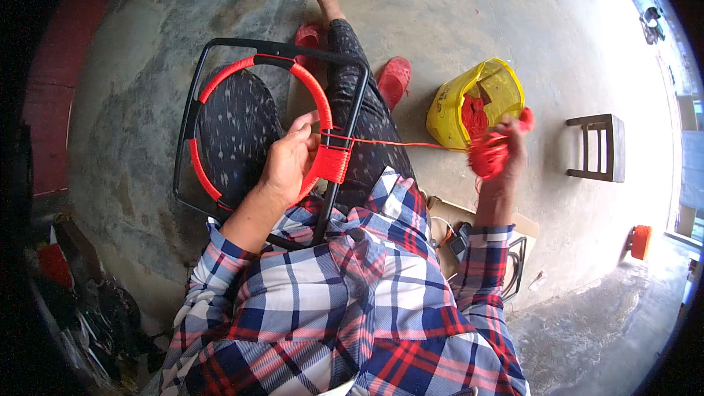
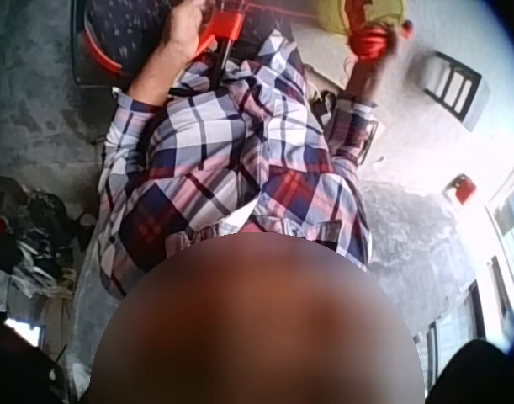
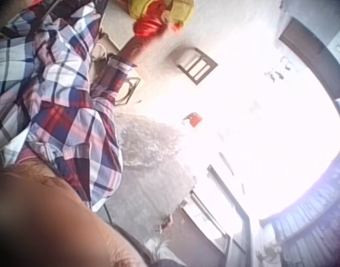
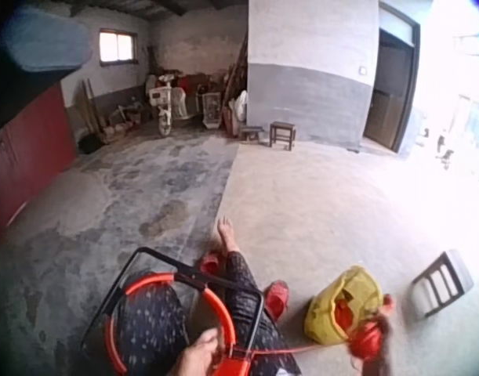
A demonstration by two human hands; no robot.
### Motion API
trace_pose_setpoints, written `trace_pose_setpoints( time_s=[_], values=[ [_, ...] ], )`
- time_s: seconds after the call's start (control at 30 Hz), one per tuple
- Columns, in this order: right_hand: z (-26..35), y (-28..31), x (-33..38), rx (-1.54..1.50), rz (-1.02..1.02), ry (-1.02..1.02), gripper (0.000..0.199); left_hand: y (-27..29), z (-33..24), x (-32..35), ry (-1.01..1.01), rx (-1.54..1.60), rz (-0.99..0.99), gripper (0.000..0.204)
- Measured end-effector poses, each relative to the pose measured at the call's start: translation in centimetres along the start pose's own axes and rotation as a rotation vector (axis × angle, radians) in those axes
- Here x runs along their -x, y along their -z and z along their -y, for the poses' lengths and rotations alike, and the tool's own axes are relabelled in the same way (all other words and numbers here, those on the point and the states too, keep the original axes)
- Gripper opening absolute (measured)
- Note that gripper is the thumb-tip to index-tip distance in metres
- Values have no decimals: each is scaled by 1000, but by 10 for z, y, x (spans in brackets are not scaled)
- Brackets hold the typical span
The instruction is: Winding red twine around a circular red plastic frame to secure or decorate it.
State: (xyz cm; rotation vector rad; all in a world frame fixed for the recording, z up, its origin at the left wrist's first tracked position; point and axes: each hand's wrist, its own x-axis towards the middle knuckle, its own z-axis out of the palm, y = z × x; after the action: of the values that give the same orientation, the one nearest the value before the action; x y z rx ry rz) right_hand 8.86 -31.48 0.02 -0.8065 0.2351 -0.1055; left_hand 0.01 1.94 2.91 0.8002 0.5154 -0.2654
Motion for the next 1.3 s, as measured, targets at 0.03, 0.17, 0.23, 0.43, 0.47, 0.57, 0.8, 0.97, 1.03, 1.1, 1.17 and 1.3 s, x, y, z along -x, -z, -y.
trace_pose_setpoints(
  time_s=[0.03, 0.17, 0.23, 0.43, 0.47, 0.57, 0.8, 0.97, 1.03, 1.1, 1.17, 1.3],
  values=[
    [-15, 15, -3, 130, 103, -158, 24, -4, -2, 1, 26, 81, 83, 40],
    [-74, -48, 53, 440, 511, -491, 35, 5, -2, -3, 130, 32, 200, 46],
    [-78, -75, 62, 611, 734, -627, 17, 4, -2, -1, 168, -10, 183, 48],
    [-57, -42, 48, 604, 523, -510, 12, 2, -7, -2, 208, -16, 118, 41],
    [-55, -36, 51, 635, 520, -492, 12, 3, -8, -3, 210, -15, 118, 40],
    [-50, -32, 63, 625, 481, -486, 13, 4, -11, -3, 199, 0, 123, 40],
    [-54, -22, 80, 656, 555, -498, 9, 14, -18, 0, 265, 34, 171, 45],
    [-61, -26, 57, 756, 478, -536, 14, 10, -18, 7, 260, 147, 252, 45],
    [-53, -42, 45, 945, 320, -373, 27, 16, -8, 1, 265, 115, 248, 45],
    [-43, -69, 35, 858, 398, -296, 33, 22, 1, -5, 268, 77, 240, 45],
    [-36, -101, 36, 768, 462, -218, 40, 26, 3, -9, 168, 38, 73, 44],
    [-61, -154, 44, 1436, 1138, 582, 38, 0, 0, 2, -210, -146, -98, 41]
  ],
)
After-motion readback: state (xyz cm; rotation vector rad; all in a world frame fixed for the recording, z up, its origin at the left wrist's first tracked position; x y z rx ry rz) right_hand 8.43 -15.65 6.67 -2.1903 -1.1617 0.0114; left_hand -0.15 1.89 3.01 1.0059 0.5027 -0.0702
